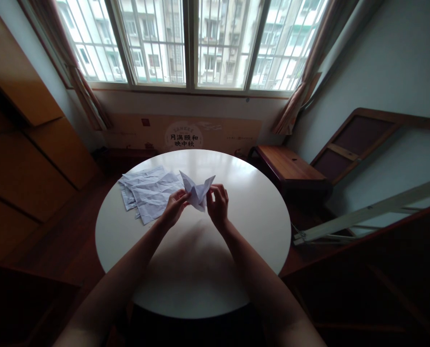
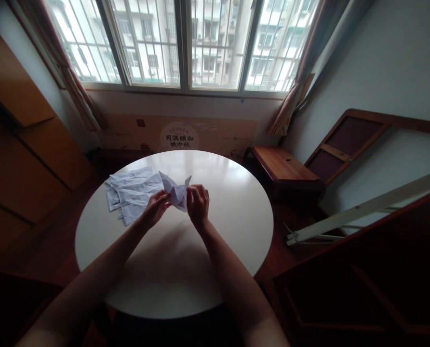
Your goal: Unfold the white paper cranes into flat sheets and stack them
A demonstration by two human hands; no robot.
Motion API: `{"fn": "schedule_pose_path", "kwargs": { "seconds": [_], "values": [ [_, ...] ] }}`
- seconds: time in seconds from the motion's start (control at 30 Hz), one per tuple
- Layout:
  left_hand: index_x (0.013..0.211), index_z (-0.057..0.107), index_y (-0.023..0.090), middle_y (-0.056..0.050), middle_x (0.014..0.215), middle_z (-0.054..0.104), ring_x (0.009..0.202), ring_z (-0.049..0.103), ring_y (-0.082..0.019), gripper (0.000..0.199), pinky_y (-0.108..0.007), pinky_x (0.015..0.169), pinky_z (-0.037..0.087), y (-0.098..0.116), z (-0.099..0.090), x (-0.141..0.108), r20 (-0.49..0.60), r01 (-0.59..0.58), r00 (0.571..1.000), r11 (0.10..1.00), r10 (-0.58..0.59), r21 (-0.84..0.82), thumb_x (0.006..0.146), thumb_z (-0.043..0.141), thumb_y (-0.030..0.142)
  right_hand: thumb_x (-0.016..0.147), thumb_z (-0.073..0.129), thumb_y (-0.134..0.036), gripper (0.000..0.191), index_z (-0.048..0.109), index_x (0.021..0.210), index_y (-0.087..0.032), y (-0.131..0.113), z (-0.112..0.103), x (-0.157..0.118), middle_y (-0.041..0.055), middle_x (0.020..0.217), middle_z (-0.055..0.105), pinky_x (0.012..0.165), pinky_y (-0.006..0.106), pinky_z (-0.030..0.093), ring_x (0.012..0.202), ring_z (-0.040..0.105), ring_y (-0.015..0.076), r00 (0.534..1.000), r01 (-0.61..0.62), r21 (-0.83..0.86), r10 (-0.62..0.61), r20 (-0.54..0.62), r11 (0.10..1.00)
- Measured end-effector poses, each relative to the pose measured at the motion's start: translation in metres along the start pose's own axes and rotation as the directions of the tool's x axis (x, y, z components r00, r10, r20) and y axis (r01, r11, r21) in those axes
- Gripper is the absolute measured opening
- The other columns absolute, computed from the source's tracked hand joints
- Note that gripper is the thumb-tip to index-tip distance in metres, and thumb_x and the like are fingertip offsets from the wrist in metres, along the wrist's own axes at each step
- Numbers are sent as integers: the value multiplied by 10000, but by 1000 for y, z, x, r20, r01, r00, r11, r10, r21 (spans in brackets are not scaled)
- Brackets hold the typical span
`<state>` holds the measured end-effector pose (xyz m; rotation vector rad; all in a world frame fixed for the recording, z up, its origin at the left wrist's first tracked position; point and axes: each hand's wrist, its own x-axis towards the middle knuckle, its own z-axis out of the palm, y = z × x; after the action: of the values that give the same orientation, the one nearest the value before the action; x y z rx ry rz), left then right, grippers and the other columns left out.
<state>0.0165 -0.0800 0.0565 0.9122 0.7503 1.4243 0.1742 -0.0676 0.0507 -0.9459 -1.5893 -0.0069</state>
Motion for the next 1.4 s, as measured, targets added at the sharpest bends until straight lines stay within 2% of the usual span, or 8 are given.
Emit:
{"fn": "schedule_pose_path", "kwargs": {
  "seconds": [0.13,0.2,0.3,0.5,0.6,0.73,0.9,1.4],
  "values": [
    [883,669,178,-33,851,693,887,651,-200,286,-280,738,490,3,2,0,20,26,1000,997,-24,-67,666,788,323,932,457,-218,160,576,824,-222,0,0,1,63,879,583,765,341,469,842,569,195,999,-36,43,38,-39,998],
    [892,657,180,-35,877,697,911,654,-207,283,-280,739,500,4,4,0,27,49,999,995,-46,-87,676,778,316,932,459,-225,142,573,848,-223,-1,0,2,56,880,579,745,328,483,832,573,184,997,-50,100,56,-53,994],
    [875,629,179,-24,848,690,869,661,-195,279,-275,723,509,4,5,0,17,67,998,993,-66,-95,686,779,319,928,467,-235,126,575,862,-223,-3,-1,4,47,883,579,725,317,491,824,573,174,994,-74,171,86,-64,982],
    [849,583,185,8,754,654,744,660,-157,301,-264,676,517,1,0,3,-15,72,997,992,-74,-108,693,788,340,924,471,-253,131,577,852,-223,-3,-1,4,43,888,583,726,324,496,818,563,168,990,-128,201,137,-34,971],
    [845,566,187,17,747,651,656,641,-130,325,-251,624,517,1,-2,4,-22,99,995,987,-102,-128,683,802,342,926,476,-252,127,576,854,-222,-3,-1,4,44,883,585,715,317,497,814,564,166,992,-110,192,120,-43,975],
    [813,536,183,38,706,628,562,605,-98,328,-226,558,512,3,-4,3,26,162,987,974,-160,-160,683,810,306,923,481,-233,125,578,846,-217,-1,0,4,36,868,583,691,304,494,791,564,157,994,-77,186,89,-59,980],
    [897,603,149,-5,798,677,607,630,-97,312,-192,554,504,3,-7,4,97,175,983,964,-158,-199,678,811,230,906,511,-188,101,577,830,-205,2,3,3,16,829,563,649,282,478,740,549,139,995,-2,190,20,-93,982],
    [837,699,118,-68,760,725,659,671,-174,311,-297,655,534,-2,-11,6,10,181,983,973,-182,-142,571,846,184,903,512,-166,106,591,842,-203,1,0,4,31,855,586,678,293,491,807,575,156,996,43,178,-29,-82,983]
  ]
}}
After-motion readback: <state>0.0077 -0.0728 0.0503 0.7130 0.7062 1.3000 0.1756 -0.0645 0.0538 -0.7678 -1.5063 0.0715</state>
